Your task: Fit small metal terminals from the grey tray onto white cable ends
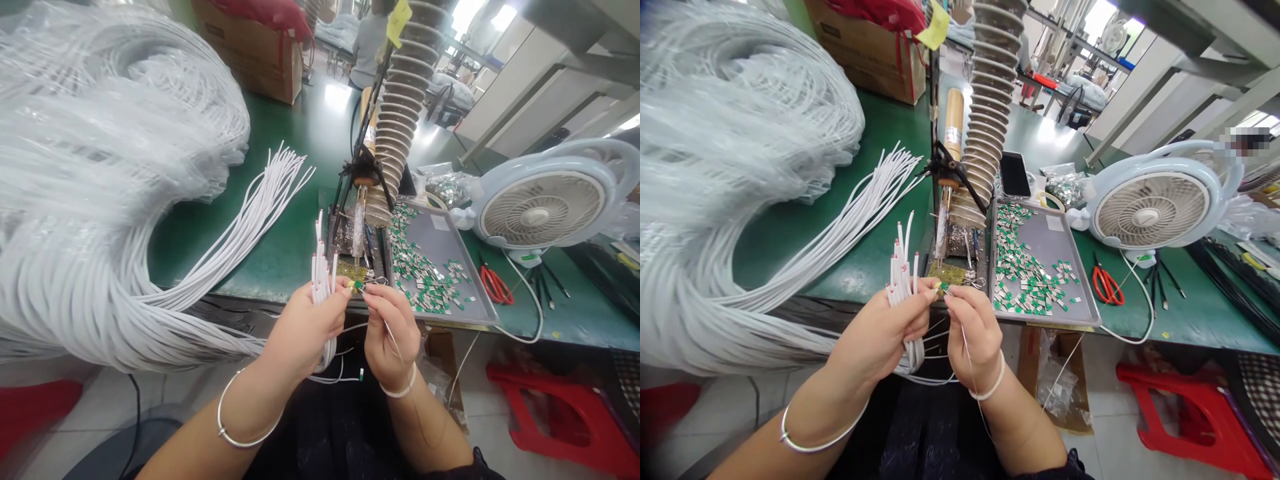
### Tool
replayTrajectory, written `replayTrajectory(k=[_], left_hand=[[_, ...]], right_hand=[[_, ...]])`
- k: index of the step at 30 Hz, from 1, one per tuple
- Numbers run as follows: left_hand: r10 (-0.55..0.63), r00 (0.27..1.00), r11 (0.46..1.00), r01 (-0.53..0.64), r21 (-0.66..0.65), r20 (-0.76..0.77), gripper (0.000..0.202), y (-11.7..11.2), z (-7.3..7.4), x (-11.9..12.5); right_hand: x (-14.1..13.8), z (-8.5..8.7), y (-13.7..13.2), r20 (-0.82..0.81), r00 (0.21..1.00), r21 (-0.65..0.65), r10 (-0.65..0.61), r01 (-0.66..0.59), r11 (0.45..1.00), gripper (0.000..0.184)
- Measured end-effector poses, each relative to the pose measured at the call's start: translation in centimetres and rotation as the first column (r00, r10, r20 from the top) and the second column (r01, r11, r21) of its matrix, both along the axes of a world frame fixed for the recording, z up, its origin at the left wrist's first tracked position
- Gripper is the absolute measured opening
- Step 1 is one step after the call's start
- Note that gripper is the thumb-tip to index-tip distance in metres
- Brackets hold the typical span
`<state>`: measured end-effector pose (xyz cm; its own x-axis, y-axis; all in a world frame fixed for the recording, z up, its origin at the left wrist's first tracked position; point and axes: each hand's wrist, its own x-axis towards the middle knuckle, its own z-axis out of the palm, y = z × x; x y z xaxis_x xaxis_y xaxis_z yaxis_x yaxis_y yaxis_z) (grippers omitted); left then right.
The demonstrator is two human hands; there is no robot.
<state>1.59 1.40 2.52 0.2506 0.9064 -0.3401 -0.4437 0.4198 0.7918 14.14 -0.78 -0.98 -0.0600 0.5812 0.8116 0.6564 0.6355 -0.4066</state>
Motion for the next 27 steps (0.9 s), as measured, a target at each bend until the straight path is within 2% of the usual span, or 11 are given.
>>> replayTrajectory(k=[27], left_hand=[[0.013, 0.997, 1.0, -0.015, 0.021, 0.081, 0.009, 0.9, 0.7, 0.1]], right_hand=[[-0.9, 1.1, 1.4, 0.026, 0.998, 0.074, -0.05, 0.048, 0.996, 0.029]])
